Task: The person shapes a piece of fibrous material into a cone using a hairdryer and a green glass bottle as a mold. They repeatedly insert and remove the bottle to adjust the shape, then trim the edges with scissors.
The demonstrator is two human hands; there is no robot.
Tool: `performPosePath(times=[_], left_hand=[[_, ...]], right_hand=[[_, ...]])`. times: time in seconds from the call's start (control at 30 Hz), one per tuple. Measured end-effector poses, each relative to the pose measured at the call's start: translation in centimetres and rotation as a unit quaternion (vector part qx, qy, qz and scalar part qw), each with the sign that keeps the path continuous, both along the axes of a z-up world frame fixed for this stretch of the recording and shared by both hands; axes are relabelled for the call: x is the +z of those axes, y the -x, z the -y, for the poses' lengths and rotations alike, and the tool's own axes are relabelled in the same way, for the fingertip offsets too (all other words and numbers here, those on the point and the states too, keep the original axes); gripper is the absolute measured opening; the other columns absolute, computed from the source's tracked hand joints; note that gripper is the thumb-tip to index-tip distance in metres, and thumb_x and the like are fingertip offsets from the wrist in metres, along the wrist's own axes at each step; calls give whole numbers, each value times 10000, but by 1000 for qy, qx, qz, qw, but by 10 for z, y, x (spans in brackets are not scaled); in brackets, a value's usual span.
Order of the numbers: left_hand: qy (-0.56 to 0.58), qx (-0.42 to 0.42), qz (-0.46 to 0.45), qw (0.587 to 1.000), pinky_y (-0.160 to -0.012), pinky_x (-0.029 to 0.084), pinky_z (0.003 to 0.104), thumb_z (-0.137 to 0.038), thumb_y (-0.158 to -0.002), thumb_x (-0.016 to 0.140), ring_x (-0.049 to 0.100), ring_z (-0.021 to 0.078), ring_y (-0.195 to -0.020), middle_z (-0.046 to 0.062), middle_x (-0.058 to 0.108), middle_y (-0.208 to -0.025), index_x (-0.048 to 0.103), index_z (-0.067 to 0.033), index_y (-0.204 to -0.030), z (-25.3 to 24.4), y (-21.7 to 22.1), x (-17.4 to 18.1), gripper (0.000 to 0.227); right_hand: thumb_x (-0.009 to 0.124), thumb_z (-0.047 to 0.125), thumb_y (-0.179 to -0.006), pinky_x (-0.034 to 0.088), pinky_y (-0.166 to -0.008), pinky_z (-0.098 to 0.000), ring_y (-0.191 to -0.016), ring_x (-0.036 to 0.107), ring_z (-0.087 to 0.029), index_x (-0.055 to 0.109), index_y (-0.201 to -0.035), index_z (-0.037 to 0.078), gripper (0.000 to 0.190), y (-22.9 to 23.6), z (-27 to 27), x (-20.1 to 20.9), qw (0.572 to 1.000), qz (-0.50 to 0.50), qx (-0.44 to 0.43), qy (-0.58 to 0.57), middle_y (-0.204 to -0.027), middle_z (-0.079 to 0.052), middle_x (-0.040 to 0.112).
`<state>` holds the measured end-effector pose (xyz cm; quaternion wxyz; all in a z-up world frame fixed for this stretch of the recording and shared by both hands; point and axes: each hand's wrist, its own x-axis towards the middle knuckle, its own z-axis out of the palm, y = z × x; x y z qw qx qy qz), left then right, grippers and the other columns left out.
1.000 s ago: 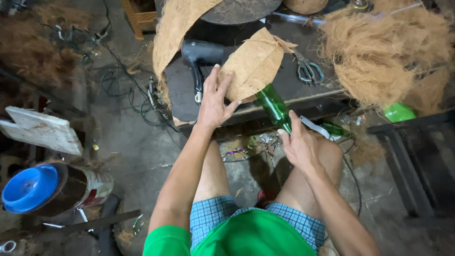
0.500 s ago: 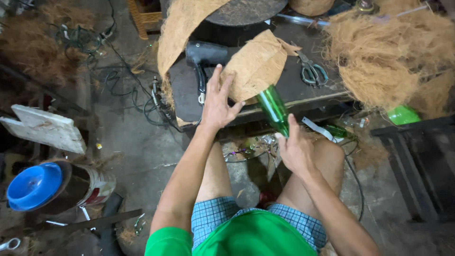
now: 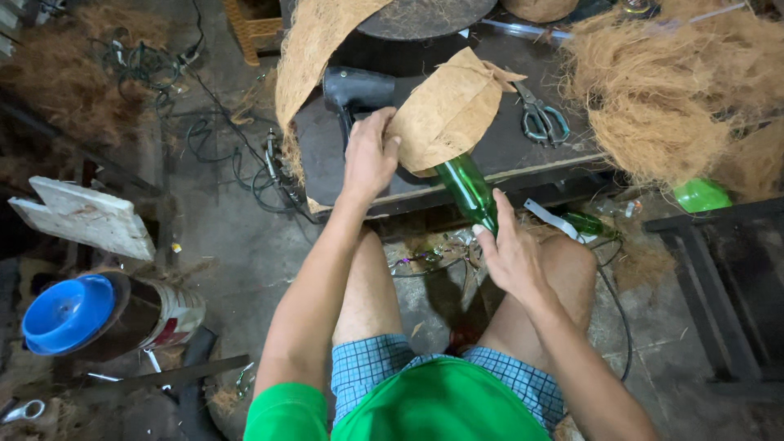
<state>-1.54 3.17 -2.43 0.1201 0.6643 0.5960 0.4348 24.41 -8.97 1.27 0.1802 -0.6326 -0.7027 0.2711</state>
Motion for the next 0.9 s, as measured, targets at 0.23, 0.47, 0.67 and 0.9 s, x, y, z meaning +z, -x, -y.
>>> performPosePath(times=[0.23, 0.47, 0.67, 0.9], left_hand=[[16, 33, 51, 998, -917, 529, 391, -91, -817, 730, 666, 247, -1007, 22, 737, -994, 691, -227, -1163, -3, 5, -13, 374], [68, 72, 135, 986, -832, 544, 421, -78, -825, 688, 706, 297, -915, 108, 738, -931, 713, -161, -1008, 8, 11, -18, 203], [87, 93, 176, 976, -798, 548, 409, -63, -815, 672, 720, 292, -894, 108, 741, -918, 709, -150, -958, 8, 7, -14, 172], [94, 81, 179, 976, -786, 548, 414, -61, -814, 626, 719, 284, -880, 112, 736, -903, 697, -128, -960, 16, 8, -5, 175]], right_hand=[[534, 221, -967, 543, -791, -586, -957, 676, -519, 270, -1542, 143, 638, 1, 9, -21, 999, 29, 30, -30, -1252, -369, 572], [526, 257, -953, 546, -825, -595, -895, 690, -503, 254, -1541, 217, 649, -1, 10, -34, 999, 33, 25, -25, -1215, -331, 596], [515, 317, -944, 517, -875, -626, -980, 651, -538, 232, -1540, 256, 663, -1, 4, -33, 998, 51, 34, -21, -1251, -316, 578], [524, 267, -950, 550, -831, -599, -960, 686, -505, 226, -1536, 251, 657, 3, 4, -23, 994, 86, 59, 29, -1247, -298, 600]])
